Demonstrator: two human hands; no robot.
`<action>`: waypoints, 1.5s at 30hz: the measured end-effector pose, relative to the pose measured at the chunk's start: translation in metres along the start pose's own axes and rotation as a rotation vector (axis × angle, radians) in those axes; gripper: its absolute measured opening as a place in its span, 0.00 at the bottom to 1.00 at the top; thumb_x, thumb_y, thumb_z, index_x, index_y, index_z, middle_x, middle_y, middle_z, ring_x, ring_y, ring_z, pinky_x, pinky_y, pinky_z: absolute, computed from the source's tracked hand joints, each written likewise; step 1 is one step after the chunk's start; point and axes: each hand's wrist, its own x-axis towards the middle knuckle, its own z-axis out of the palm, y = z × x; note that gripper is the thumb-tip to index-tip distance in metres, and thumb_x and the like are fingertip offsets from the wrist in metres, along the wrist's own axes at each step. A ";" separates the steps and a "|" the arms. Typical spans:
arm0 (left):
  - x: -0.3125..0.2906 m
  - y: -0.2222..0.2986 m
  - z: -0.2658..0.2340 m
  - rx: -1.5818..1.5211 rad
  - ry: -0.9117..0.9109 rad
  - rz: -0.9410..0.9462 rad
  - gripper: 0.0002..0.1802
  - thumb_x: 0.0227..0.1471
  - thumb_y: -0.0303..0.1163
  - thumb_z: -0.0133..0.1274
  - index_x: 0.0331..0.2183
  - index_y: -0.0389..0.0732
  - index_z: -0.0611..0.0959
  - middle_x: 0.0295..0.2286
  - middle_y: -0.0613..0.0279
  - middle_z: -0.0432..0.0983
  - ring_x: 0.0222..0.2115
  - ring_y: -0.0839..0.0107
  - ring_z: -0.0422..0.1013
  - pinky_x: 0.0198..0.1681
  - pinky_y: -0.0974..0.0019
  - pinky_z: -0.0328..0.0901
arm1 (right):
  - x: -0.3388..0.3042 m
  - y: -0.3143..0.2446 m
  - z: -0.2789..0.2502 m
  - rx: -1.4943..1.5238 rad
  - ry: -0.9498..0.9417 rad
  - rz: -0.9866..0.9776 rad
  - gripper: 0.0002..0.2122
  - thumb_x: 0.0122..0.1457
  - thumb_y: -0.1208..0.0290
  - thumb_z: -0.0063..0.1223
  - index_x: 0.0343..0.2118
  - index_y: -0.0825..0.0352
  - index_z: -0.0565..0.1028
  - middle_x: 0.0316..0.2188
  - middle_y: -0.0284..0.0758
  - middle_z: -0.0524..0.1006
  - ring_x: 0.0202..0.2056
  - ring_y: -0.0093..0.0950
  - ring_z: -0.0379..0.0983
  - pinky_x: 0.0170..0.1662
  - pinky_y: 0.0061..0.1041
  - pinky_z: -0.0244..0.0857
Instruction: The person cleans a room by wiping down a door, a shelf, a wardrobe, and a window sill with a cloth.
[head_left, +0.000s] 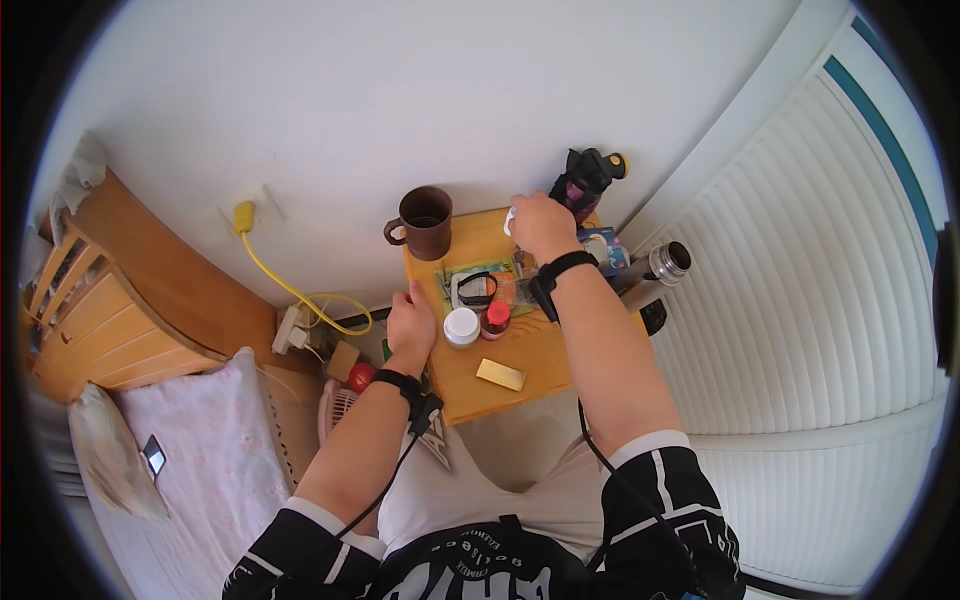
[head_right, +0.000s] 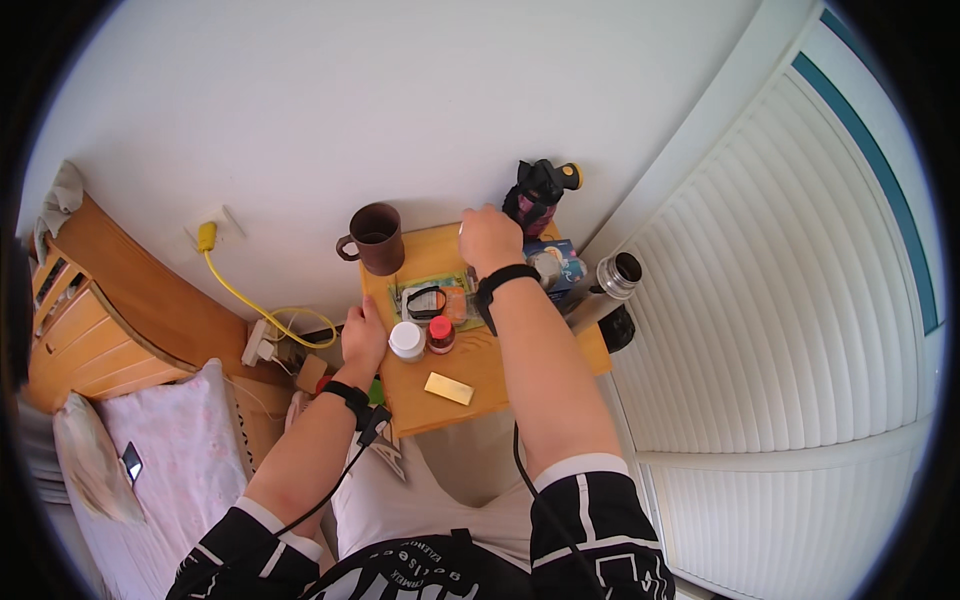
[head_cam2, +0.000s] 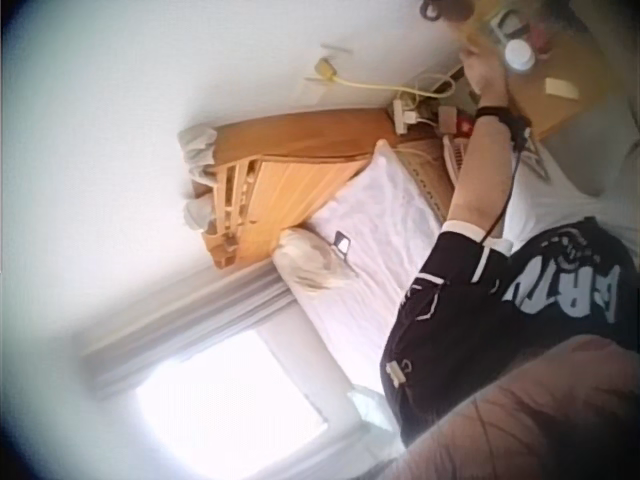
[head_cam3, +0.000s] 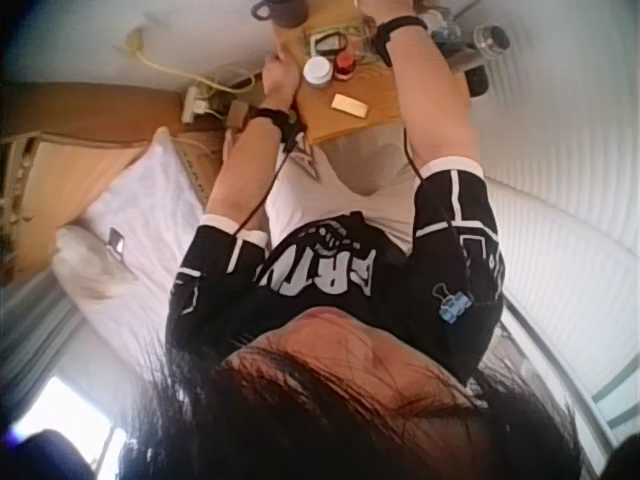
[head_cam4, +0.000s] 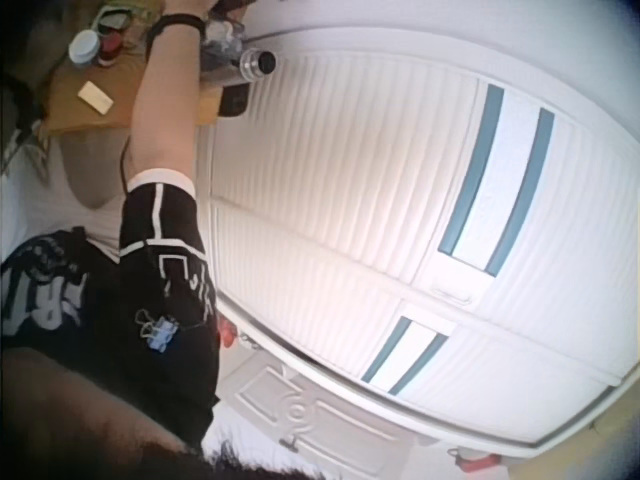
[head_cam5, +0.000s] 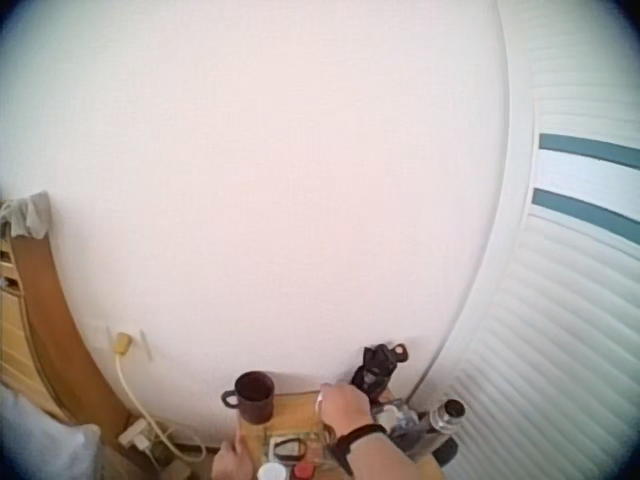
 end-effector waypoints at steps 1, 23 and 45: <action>-0.001 0.003 0.001 0.006 0.018 0.010 0.36 0.66 0.61 0.32 0.45 0.36 0.79 0.44 0.38 0.79 0.47 0.39 0.74 0.50 0.44 0.66 | 0.005 0.002 0.004 -0.056 -0.011 -0.015 0.07 0.57 0.73 0.52 0.36 0.62 0.80 0.35 0.41 0.79 0.40 0.44 0.79 0.42 0.42 0.75; -0.005 0.016 -0.001 0.150 0.013 -0.050 0.36 0.67 0.59 0.28 0.50 0.38 0.77 0.45 0.38 0.79 0.48 0.40 0.74 0.52 0.44 0.67 | -0.154 -0.005 -0.029 0.285 -0.154 -0.203 0.15 0.53 0.74 0.60 0.45 0.67 0.76 0.41 0.44 0.79 0.45 0.45 0.75 0.49 0.40 0.70; -0.005 0.024 -0.001 0.171 -0.003 -0.047 0.34 0.67 0.58 0.29 0.47 0.41 0.79 0.44 0.43 0.80 0.47 0.42 0.75 0.50 0.44 0.68 | 0.007 0.032 -0.003 -0.120 -0.082 0.023 0.07 0.60 0.72 0.48 0.38 0.66 0.77 0.37 0.45 0.78 0.39 0.46 0.78 0.40 0.41 0.74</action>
